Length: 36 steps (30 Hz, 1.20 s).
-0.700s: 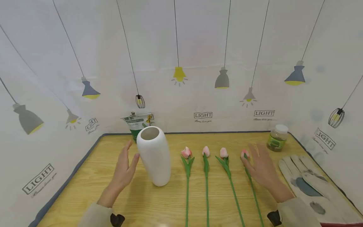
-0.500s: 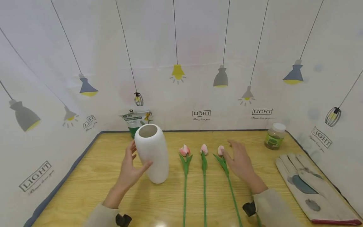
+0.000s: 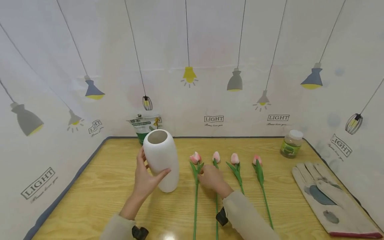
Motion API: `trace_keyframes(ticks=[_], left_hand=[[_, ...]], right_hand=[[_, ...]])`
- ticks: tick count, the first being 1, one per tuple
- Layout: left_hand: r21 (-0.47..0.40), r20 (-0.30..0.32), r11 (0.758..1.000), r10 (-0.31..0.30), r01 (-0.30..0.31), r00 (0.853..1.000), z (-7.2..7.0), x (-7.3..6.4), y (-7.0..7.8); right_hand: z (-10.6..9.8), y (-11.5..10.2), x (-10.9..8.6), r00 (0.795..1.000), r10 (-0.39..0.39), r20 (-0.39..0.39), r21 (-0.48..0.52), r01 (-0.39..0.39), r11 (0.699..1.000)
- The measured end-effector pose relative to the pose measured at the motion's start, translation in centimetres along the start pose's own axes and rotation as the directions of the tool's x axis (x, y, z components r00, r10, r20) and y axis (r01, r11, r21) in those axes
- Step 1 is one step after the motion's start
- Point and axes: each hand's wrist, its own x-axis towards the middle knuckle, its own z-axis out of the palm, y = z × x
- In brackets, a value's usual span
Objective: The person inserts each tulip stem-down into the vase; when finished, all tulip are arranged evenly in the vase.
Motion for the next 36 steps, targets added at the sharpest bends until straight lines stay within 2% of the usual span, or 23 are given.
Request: trace_keyframes(ticks=[4, 7, 10, 12, 14, 15, 17, 19, 21, 22, 23, 26, 29, 32, 36], left_hand=[[-0.006, 0.003, 1.000, -0.024, 0.024, 1.000, 0.0, -0.1, 0.0], [-0.007, 0.002, 0.999, -0.032, 0.032, 0.999, 0.0, -0.1, -0.1], [-0.009, -0.005, 0.999, -0.037, 0.037, 0.999, 0.1, -0.1, 0.0], [-0.011, -0.008, 0.999, -0.040, 0.040, 0.999, 0.1, -0.1, 0.1], [-0.013, -0.007, 0.999, -0.046, 0.045, 0.999, 0.1, -0.2, 0.1], [-0.014, -0.005, 0.999, -0.048, 0.048, 0.999, 0.1, -0.2, 0.1], [-0.017, 0.000, 0.998, -0.053, 0.053, 0.999, 0.1, -0.2, 0.1], [-0.017, 0.004, 0.998, -0.053, 0.053, 0.999, 0.2, -0.3, 0.0], [-0.018, 0.006, 0.998, -0.054, 0.054, 0.999, 0.3, -0.4, -0.1], [-0.018, 0.005, 0.998, -0.054, 0.054, 0.999, 0.3, -0.4, -0.2], [-0.019, 0.003, 0.998, -0.054, 0.054, 0.999, 0.3, -0.5, -0.2], [-0.023, 0.004, 0.998, -0.053, 0.053, 0.999, 0.4, -0.5, -0.3], [-0.025, 0.005, 0.998, -0.049, 0.049, 0.999, 0.5, -0.5, -0.3], [-0.024, 0.004, 0.998, -0.052, 0.052, 0.999, 0.5, -0.5, -0.3], [-0.023, 0.005, 0.998, -0.066, 0.066, 0.998, 0.5, -0.6, -0.2]], right_hand=[[1.7, -0.7, 0.5, 0.996, 0.081, -0.035, -0.023, -0.082, 0.996], [2.5, -0.9, 0.8, 0.994, 0.093, -0.058, 0.000, -0.093, 0.996], [2.9, -1.1, 0.9, 0.995, 0.083, -0.052, 0.106, -0.077, 0.991], [3.0, -1.1, 1.0, 0.994, 0.103, -0.027, 0.230, -0.094, 0.969], [3.2, -1.1, 1.0, 0.990, 0.142, 0.023, 0.407, -0.139, 0.903], [3.2, -1.1, 1.1, 0.986, 0.157, 0.058, 0.497, -0.165, 0.852], [2.9, -1.3, 0.9, 0.976, 0.177, 0.129, 0.668, -0.217, 0.712], [2.3, -1.4, 0.8, 0.968, 0.178, 0.178, 0.770, -0.249, 0.587], [1.2, -1.7, 0.8, 0.971, 0.156, 0.180, 0.808, -0.236, 0.539], [0.5, -1.9, 0.8, 0.975, 0.152, 0.160, 0.821, -0.217, 0.528], [-0.3, -2.2, 0.8, 0.980, 0.145, 0.136, 0.826, -0.193, 0.529], [-2.6, -2.6, 1.2, 0.992, 0.116, 0.051, 0.825, -0.108, 0.555], [-5.4, -3.5, 1.3, 0.994, 0.095, -0.057, 0.827, -0.007, 0.562], [-8.5, -4.9, 1.4, 0.980, 0.085, -0.179, 0.815, 0.099, 0.571], [-12.5, -7.3, 1.5, 0.943, 0.081, -0.323, 0.806, 0.229, 0.546]])
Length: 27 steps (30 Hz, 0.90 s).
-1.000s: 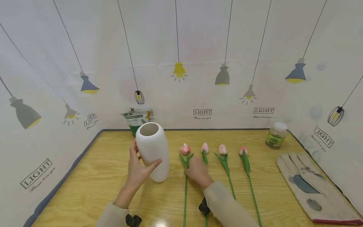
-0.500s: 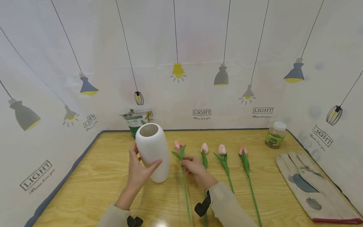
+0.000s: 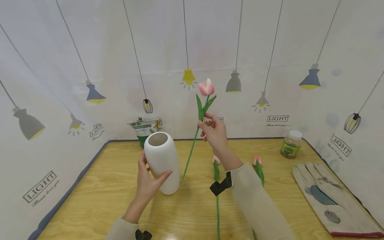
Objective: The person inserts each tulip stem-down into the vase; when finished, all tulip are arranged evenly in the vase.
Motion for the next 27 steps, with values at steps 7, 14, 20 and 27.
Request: trace_keyframes(ticks=[7, 14, 20, 27], left_hand=[[-0.007, 0.019, 1.000, -0.015, 0.015, 1.000, 0.0, -0.6, -0.1], [-0.007, 0.003, 1.000, -0.022, 0.022, 1.000, 0.1, -0.9, -0.3], [0.000, -0.020, 1.000, 0.003, -0.003, 1.000, 0.0, -0.6, -0.3], [0.003, -0.003, 1.000, 0.000, 0.000, 1.000, 0.1, -0.1, -0.1]], right_hand=[[0.9, -6.5, 0.7, 0.981, -0.183, -0.066, 0.166, 0.192, 0.967], [2.7, -9.3, 0.4, 0.940, -0.326, -0.100, 0.213, 0.340, 0.916], [4.1, -7.9, 0.4, 0.952, -0.306, -0.019, 0.117, 0.306, 0.945], [6.5, -2.2, -1.1, 0.972, -0.138, 0.191, -0.173, 0.171, 0.970]])
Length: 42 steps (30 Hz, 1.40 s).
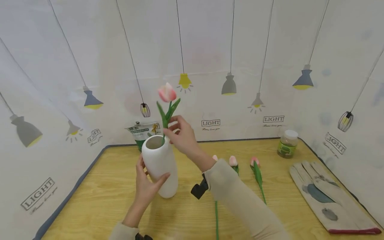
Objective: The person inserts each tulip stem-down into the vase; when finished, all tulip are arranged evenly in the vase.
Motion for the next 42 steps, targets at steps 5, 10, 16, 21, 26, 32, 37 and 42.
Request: trace_keyframes(ticks=[5, 10, 16, 21, 26, 32, 37, 42], left_hand=[[-0.009, 0.014, 1.000, -0.025, 0.025, 1.000, 0.1, -0.2, -0.1], [-0.015, 0.016, 0.999, -0.033, 0.033, 0.999, 0.2, -0.3, -0.1], [-0.022, 0.023, 0.999, -0.040, 0.040, 0.999, 0.2, -0.3, -0.1], [-0.021, 0.012, 0.999, -0.029, 0.029, 1.000, 0.2, -0.2, -0.2], [-0.023, 0.008, 1.000, -0.019, 0.019, 1.000, 0.3, 0.0, -0.4], [-0.030, 0.018, 0.999, -0.044, 0.045, 0.999, 0.2, 0.0, -0.2], [-0.042, 0.013, 0.998, -0.049, 0.050, 0.999, 0.0, 0.1, -0.1], [-0.050, 0.015, 0.998, -0.040, 0.041, 0.999, -0.1, 0.2, -0.1]], right_hand=[[1.8, 1.9, -1.2, 0.999, 0.028, 0.034, -0.106, -0.025, 0.994], [1.9, 2.4, -1.3, 0.999, 0.042, -0.011, -0.065, -0.043, 0.997], [1.3, 3.1, -1.7, 0.999, 0.049, -0.020, -0.005, -0.049, 0.999], [-0.5, 5.3, -2.7, 0.997, 0.039, -0.073, 0.064, -0.034, 0.997], [-3.8, 9.6, -4.1, 0.984, 0.141, -0.113, 0.081, -0.133, 0.988], [-7.3, 14.3, -6.9, 0.943, 0.287, -0.171, -0.044, -0.298, 0.953], [-8.8, 17.4, -8.6, 0.918, 0.388, -0.080, -0.279, -0.395, 0.875], [-8.7, 19.1, -9.5, 0.901, 0.432, 0.026, -0.516, -0.358, 0.778]])
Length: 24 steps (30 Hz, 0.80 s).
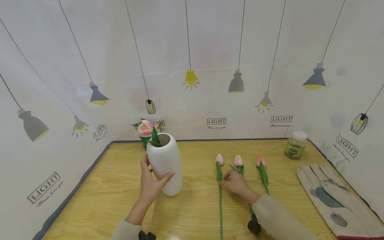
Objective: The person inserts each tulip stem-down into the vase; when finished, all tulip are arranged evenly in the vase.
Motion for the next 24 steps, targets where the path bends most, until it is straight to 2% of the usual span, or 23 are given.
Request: trace_keyframes(ticks=[7, 11, 15, 20, 22, 24], left_hand=[[0.002, 0.006, 1.000, -0.013, 0.013, 1.000, -0.2, 0.1, 0.1], [0.000, 0.004, 1.000, -0.030, 0.030, 1.000, -0.3, 0.0, 0.2], [0.002, 0.004, 1.000, -0.029, 0.029, 1.000, -0.4, -0.1, 0.2], [0.002, 0.004, 1.000, -0.003, 0.003, 1.000, -0.4, 0.0, 0.2], [-0.002, 0.004, 1.000, 0.006, -0.006, 1.000, -0.3, 0.0, 0.2], [-0.006, 0.006, 1.000, 0.008, -0.008, 1.000, -0.3, 0.0, 0.2]], right_hand=[[1.4, -1.2, 0.5, 0.998, -0.044, -0.054, -0.151, 0.035, 0.988], [1.9, -2.1, 0.4, 0.994, -0.100, -0.051, -0.143, 0.092, 0.985], [2.5, -2.6, 0.7, 0.989, -0.127, -0.072, -0.154, 0.114, 0.981], [3.4, -3.2, 1.3, 0.987, -0.114, -0.111, -0.215, 0.088, 0.973], [3.5, -3.3, 1.4, 0.989, -0.086, -0.120, -0.184, 0.063, 0.981], [3.6, -3.4, 1.6, 0.993, -0.035, -0.111, -0.100, 0.024, 0.995]])
